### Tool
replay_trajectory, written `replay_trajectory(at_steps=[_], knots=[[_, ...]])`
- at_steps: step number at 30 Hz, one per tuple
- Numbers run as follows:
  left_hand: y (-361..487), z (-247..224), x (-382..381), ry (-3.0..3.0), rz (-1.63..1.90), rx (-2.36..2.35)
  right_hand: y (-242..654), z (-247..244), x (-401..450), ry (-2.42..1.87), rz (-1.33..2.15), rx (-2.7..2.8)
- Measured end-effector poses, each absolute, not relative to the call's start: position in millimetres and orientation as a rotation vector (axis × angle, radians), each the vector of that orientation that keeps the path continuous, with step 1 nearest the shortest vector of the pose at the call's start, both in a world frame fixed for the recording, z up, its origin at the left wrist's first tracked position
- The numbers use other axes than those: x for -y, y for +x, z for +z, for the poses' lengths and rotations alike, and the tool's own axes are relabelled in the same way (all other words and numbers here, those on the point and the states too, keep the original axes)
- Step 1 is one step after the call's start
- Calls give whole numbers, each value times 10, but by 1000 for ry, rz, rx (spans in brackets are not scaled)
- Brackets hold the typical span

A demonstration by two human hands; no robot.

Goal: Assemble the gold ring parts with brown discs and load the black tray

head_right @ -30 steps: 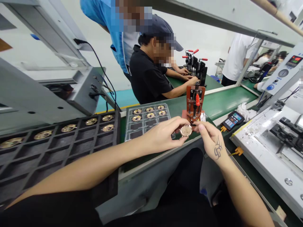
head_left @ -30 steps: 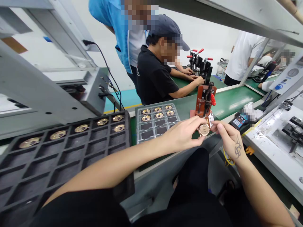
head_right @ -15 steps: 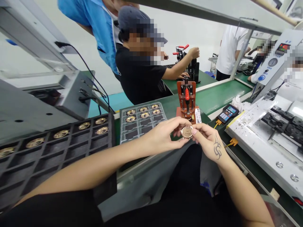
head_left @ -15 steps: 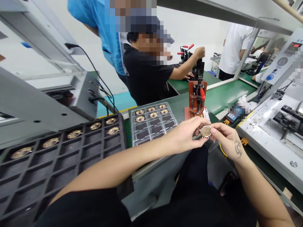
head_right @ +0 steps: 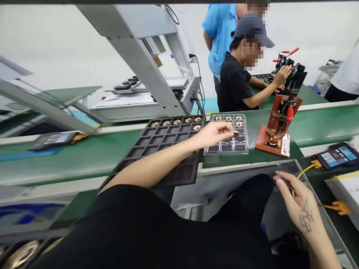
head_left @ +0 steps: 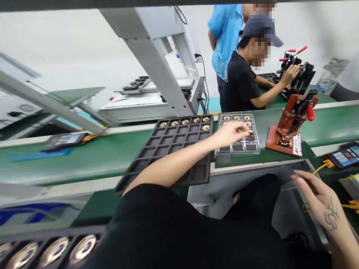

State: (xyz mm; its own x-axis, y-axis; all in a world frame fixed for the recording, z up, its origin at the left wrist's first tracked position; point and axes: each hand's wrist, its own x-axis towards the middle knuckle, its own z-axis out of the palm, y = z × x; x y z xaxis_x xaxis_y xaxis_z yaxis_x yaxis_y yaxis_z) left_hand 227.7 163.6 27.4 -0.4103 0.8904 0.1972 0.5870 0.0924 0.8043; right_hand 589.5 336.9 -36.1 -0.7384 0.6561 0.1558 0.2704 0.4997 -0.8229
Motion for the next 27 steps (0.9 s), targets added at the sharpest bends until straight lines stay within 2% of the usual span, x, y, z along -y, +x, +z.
replay_trajectory(at_steps=[2,3,4,8,13,17,22,27], knots=[[1708,240,-1289,1435,857,-2603,6045,-520,-3443,-850,1115,2303],[1448,215,-1108,1302,621,-2820,6114,-580,-3470,-890,1106,2294],[1221,179,-933,1181,535,-2912,6172,-627,-3492,-925,1100,2283],[726,-61,-418,928,376,-3007,6286,-737,-3542,-1034,1106,2277],[635,-291,-291,876,327,-2956,6338,-830,-3511,-1060,1154,2245],[617,-258,-651,957,411,-2931,6357,-816,-3405,-1119,1263,2159],[922,-266,-1759,1257,570,-2750,6226,-657,-3259,-1049,1334,2125],[1292,-318,-2712,1299,551,-2674,6306,-584,-3148,-1002,1259,2168]])
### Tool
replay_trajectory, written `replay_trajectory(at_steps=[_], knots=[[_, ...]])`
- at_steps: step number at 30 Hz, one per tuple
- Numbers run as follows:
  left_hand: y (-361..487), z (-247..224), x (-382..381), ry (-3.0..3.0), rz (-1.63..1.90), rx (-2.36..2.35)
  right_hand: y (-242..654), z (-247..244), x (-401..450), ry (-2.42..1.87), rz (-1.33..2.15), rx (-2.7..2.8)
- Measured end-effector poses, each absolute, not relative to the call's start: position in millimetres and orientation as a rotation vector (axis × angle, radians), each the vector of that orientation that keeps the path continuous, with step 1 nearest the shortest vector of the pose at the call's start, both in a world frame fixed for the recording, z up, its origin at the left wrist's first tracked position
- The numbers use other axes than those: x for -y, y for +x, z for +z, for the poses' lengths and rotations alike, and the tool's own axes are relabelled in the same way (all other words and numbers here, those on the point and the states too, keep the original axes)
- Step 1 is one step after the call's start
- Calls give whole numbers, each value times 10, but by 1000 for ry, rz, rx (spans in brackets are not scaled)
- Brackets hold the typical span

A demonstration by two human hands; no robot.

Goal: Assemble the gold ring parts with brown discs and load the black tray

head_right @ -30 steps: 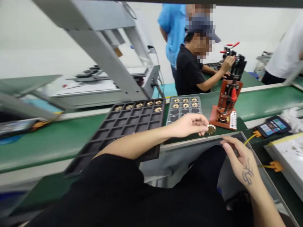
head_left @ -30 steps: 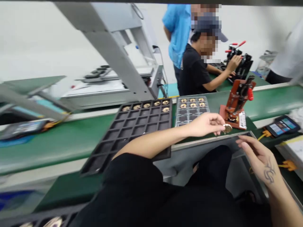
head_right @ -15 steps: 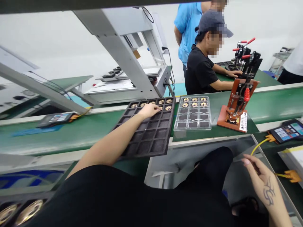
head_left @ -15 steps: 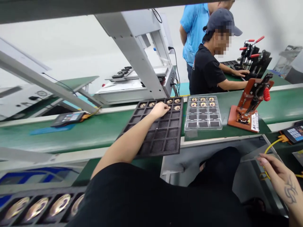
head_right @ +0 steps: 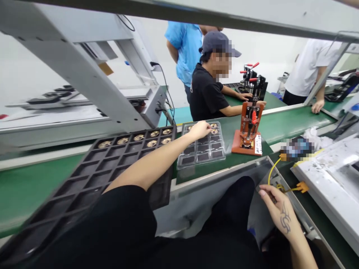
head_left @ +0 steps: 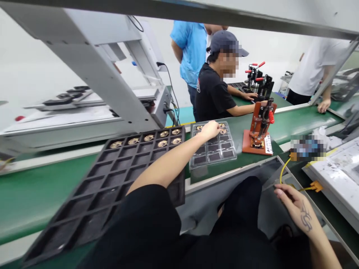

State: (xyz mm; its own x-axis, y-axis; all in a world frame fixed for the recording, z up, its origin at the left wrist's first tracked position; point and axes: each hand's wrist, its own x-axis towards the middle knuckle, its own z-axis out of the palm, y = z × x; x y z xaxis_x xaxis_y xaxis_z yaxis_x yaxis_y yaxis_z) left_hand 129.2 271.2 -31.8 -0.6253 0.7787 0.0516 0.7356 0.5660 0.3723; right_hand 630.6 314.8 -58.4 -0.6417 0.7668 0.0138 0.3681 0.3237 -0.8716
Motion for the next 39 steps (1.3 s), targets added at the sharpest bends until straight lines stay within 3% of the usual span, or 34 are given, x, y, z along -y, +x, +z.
replay_trajectory(at_steps=[9,13,15,19,23,29,39], knots=[[1368,-138,-2941,1233,416,-2615,6960,-781,-2983,-1210,1300,1956],[1814,110,-2864,1405,503,-2561,7028,-791,-2985,-1202,1266,1907],[2242,250,-2834,1637,610,-2403,6976,-712,-2996,-1162,1247,1852],[3269,461,-2838,2407,1102,-1568,6767,-350,-3034,-1013,1232,1794],[4049,556,-2987,2868,1218,-928,6668,106,-3100,-786,1169,1774],[4634,638,-3321,3002,1128,-589,6991,424,-3085,-843,978,1768],[5794,645,-3828,2819,993,-258,7993,311,-2963,-1182,735,1532]])
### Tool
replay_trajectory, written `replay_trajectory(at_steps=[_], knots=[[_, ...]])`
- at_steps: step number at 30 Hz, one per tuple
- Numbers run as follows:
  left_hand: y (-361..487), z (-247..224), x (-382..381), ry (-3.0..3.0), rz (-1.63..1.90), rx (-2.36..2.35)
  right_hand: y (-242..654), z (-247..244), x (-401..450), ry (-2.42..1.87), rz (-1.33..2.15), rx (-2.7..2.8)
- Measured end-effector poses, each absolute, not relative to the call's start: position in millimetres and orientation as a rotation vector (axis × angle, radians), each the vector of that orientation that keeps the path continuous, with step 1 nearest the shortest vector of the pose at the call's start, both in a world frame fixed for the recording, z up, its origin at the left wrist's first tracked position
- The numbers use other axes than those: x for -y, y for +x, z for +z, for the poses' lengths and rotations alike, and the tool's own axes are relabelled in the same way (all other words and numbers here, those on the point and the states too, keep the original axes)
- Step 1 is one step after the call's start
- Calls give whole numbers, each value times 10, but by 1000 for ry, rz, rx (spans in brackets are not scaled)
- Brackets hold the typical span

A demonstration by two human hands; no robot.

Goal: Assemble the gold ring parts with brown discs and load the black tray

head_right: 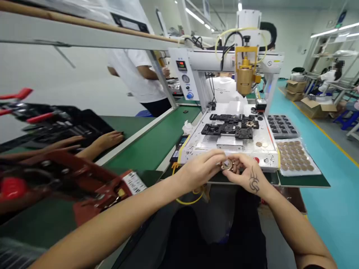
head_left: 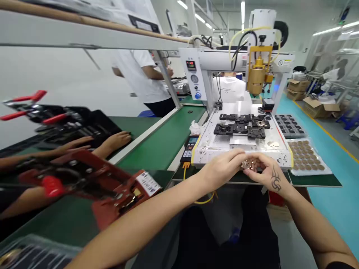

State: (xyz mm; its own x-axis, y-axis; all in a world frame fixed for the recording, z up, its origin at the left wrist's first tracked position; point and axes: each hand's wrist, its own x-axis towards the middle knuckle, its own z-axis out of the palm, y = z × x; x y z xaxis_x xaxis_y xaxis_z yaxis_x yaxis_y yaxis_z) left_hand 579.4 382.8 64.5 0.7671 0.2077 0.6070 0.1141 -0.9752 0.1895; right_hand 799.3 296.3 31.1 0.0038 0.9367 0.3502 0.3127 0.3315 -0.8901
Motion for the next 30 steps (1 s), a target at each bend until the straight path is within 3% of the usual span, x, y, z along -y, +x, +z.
replay_trajectory(at_steps=[4,8,18,24,30], knots=[[6485,882,-4443,2690,805,-365,8583,363,-2869,-1377,434,1379],[7250,1155,-5115,2749,448,-807,8922,511,-2695,-1446,234,1314],[7975,1305,-5766,2709,-42,-980,9386,525,-2470,-1496,249,1167],[8098,1312,-5707,2677,50,-993,9516,619,-3154,-1532,234,1299],[7716,1347,-5539,2522,497,-893,9572,577,-4011,-1558,313,1528]])
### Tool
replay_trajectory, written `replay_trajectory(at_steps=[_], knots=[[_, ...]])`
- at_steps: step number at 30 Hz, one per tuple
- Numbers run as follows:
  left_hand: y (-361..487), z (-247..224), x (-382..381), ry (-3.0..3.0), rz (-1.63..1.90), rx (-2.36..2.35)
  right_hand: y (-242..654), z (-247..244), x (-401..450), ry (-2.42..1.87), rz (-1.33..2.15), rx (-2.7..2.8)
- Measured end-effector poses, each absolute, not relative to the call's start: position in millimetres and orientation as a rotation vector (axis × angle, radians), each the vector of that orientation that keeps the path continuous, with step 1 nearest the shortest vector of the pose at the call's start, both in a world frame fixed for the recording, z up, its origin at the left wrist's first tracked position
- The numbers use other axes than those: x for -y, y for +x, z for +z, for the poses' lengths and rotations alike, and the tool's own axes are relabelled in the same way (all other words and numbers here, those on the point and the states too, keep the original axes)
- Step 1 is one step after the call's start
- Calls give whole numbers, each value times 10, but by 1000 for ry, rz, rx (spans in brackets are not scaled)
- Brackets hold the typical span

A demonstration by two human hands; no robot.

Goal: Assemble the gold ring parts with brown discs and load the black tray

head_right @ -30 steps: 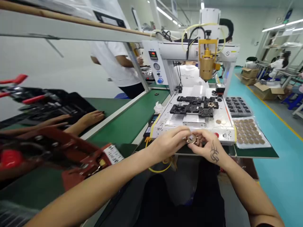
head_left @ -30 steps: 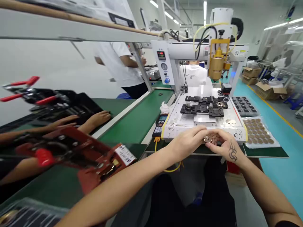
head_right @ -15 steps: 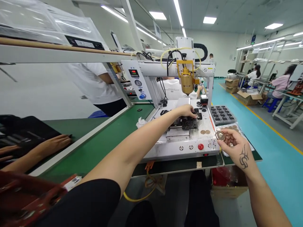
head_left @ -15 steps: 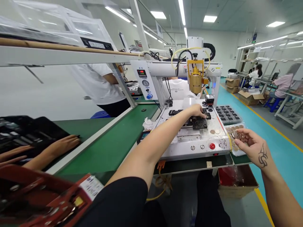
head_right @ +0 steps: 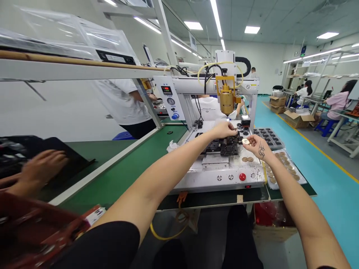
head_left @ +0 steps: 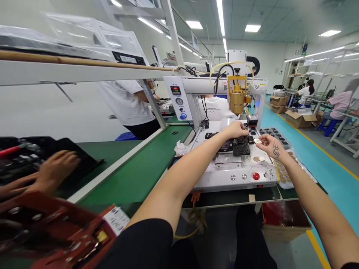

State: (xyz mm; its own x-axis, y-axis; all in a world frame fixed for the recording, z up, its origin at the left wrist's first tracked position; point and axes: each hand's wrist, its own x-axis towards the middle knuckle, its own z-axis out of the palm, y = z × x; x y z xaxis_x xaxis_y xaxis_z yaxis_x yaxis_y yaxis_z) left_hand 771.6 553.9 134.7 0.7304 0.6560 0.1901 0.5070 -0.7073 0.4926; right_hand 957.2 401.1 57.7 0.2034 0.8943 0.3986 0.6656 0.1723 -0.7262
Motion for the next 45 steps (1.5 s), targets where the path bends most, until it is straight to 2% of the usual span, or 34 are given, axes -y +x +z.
replay_trajectory(at_steps=[6,12,18,23,26,29,32,36,40,45], knots=[[7047,1499,-5259,2213,844,-800,9617,759,-4686,-1627,419,1772],[6366,1445,-4917,2108,876,-807,9669,858,-4919,-1639,514,2019],[5867,1298,-4648,2061,911,-774,9672,752,-4930,-1586,353,2095],[5792,1241,-4359,2031,977,-731,9605,723,-4955,-1615,194,2043],[5835,1152,-4182,2029,1025,-699,9546,692,-4812,-1658,73,1926],[5794,969,-4008,2074,1056,-714,9500,550,-4308,-1667,-57,1760],[5659,726,-3858,2093,1072,-758,9436,251,-3546,-1615,-224,1559],[5526,448,-3707,1948,1067,-774,9316,-224,-2805,-1696,-264,1398],[5542,307,-3580,1701,1011,-705,9301,-307,-2760,-1721,-253,1406],[5606,174,-3471,1367,867,-613,9407,99,-3276,-1802,-149,1592]])
